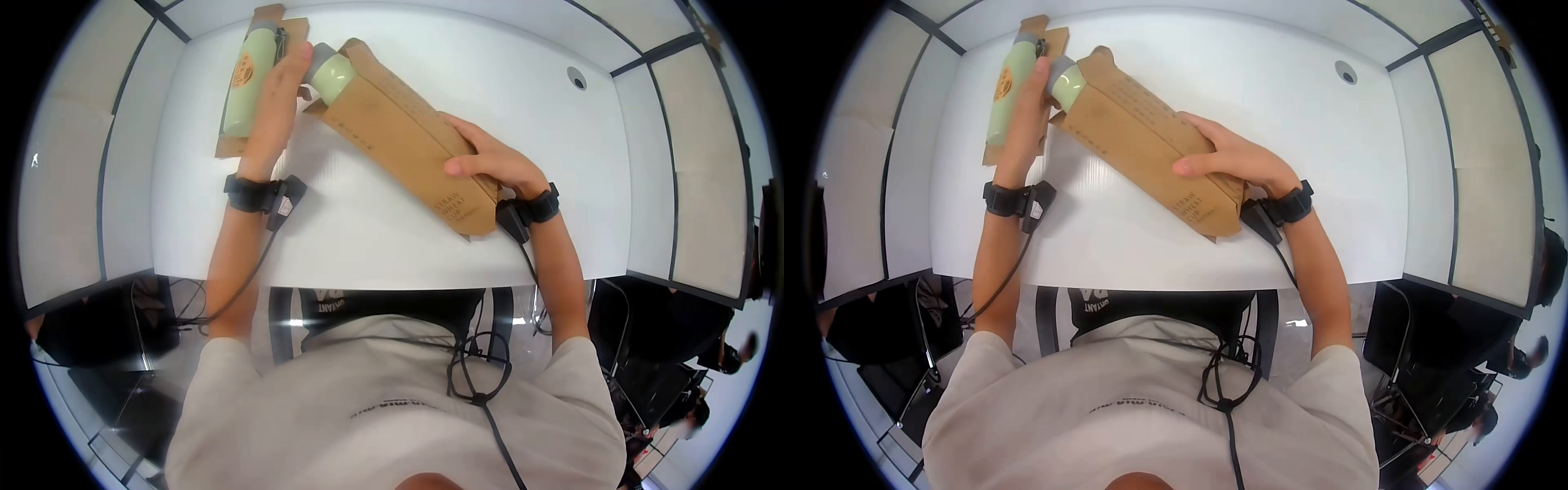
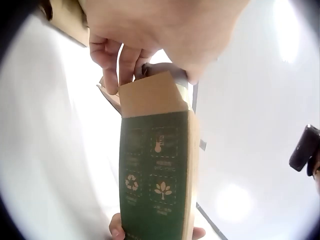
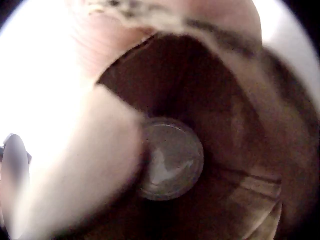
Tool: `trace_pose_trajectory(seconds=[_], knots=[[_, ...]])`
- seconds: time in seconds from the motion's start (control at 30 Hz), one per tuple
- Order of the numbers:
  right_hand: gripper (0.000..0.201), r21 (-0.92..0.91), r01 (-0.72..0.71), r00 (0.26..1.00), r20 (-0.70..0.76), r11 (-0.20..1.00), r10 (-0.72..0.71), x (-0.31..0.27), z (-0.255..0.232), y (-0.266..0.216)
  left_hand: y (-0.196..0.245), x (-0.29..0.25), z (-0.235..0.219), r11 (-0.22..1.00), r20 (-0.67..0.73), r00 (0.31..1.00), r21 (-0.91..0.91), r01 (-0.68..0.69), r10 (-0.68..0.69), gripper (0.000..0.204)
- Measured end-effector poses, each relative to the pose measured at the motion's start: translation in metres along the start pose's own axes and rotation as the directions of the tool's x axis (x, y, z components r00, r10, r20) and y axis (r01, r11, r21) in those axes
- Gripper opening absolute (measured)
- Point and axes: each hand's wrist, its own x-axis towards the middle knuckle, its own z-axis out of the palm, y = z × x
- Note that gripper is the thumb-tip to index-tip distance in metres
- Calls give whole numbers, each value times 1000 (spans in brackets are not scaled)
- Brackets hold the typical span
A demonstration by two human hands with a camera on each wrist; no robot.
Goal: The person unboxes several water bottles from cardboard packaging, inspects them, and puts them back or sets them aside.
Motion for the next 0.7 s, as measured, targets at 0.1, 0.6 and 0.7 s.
trace_pose_trajectory(seconds=[0.1,0.6,0.7], knots=[[88,8,-5,1000,5,1000,5,2,1,0,0,1,0,995,-3,1000,-91,27,-27,61],[70,513,142,978,-204,847,-41,8,-3,17,-46,2,-7,346,328,865,817,-461,380,48],[71,528,115,985,-169,841,-29,10,-10,23,-42,-5,-9,398,307,896,815,-422,322,49]])
